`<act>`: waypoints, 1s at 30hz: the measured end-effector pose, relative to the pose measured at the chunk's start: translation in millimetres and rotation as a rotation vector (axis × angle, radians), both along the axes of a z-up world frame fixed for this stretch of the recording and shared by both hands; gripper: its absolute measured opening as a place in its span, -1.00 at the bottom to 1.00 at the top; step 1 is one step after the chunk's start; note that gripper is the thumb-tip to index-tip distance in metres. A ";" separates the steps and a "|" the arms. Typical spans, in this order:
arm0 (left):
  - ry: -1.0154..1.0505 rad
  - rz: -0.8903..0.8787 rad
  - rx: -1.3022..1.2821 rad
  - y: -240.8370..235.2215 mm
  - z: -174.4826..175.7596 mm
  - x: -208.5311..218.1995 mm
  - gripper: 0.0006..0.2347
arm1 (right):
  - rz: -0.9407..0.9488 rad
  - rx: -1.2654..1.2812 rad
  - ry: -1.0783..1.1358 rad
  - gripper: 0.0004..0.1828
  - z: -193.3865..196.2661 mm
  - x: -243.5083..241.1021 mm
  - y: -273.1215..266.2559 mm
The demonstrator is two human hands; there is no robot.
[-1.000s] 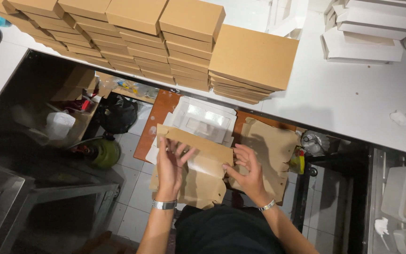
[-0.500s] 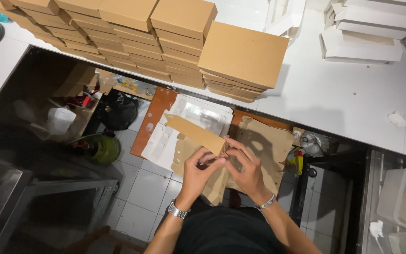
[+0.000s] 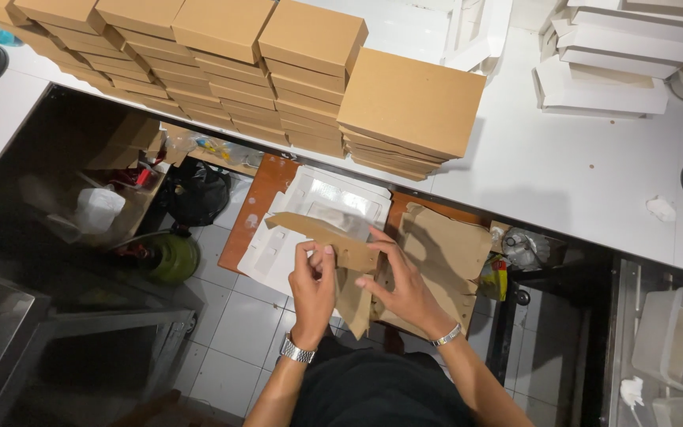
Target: The person repeatedly picks up flat cardboard box blanks, folds the side flaps, and interlocks the tabs to form small rectangular boxes. They place each completed box onto a growing stack on the counter. The process is repeated continuously throughout the clip.
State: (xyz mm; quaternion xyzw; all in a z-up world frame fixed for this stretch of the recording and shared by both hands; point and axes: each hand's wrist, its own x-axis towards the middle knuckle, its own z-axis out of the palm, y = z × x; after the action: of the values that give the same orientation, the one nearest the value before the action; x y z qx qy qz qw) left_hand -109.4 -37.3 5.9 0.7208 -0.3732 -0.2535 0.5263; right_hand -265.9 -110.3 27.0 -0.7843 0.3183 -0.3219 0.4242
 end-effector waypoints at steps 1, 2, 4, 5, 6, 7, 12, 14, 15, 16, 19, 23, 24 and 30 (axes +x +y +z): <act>0.088 0.035 -0.039 -1.2 -2.1 4.5 -0.91 | 0.057 0.024 0.063 -0.54 -0.1 -1.2 -1.5; 0.177 0.069 -0.077 -2.6 -4.1 9.0 -0.92 | 0.113 0.049 0.127 -0.33 0.0 -2.4 -3.3; 0.280 0.078 -0.127 -9.1 -2.4 19.8 -0.92 | 0.078 0.037 0.091 -0.45 -13.9 1.0 -5.9; 0.384 0.088 -0.175 -12.2 -2.0 24.0 -0.92 | 0.043 0.028 0.055 -0.55 -21.1 1.5 -7.1; 0.387 0.089 -0.176 -12.8 -4.9 25.5 -0.92 | 0.044 0.027 0.059 -0.55 -23.7 1.1 -7.5; 0.499 0.008 -0.135 -12.8 -7.5 28.2 -0.78 | 0.020 0.037 0.028 -0.56 -26.4 1.9 -7.4; 0.708 -0.289 -0.031 -8.5 -1.4 28.3 -0.56 | -0.071 0.072 -0.002 -0.61 -26.8 8.2 -8.2; 0.561 -0.375 0.018 -6.9 -30.1 28.6 -0.71 | -0.044 0.017 0.044 -0.79 -21.0 9.3 -6.1; 0.561 -0.376 0.018 -7.4 -27.0 27.8 -0.71 | -0.046 0.017 0.045 -0.79 -18.3 9.9 -6.5; 0.565 -0.341 0.020 -7.8 -24.0 26.9 -0.76 | -0.031 -0.042 0.070 -0.87 -15.7 10.4 -6.8; 0.557 -0.283 0.056 -7.4 -24.0 20.6 -0.82 | -0.032 -0.254 0.145 -0.87 -5.1 13.0 -3.7; 0.411 -0.181 0.189 -8.0 -14.0 12.7 -0.86 | -0.071 -0.524 0.249 -0.85 -20.9 16.6 2.0; 0.410 -0.181 0.188 -6.7 -13.9 10.2 -0.86 | -0.071 -0.525 0.248 -0.85 -19.3 18.3 3.6; 0.269 -0.131 0.380 -0.3 -15.8 14.4 -0.88 | -0.179 -0.311 0.088 -0.79 -21.5 15.6 4.5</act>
State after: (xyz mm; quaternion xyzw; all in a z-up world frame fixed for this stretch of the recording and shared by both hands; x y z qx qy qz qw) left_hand -95.0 -37.5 -9.9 0.7408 -0.2915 -0.4463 0.4087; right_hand -250.3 -105.9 5.5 -0.8224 0.3514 -0.3689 0.2529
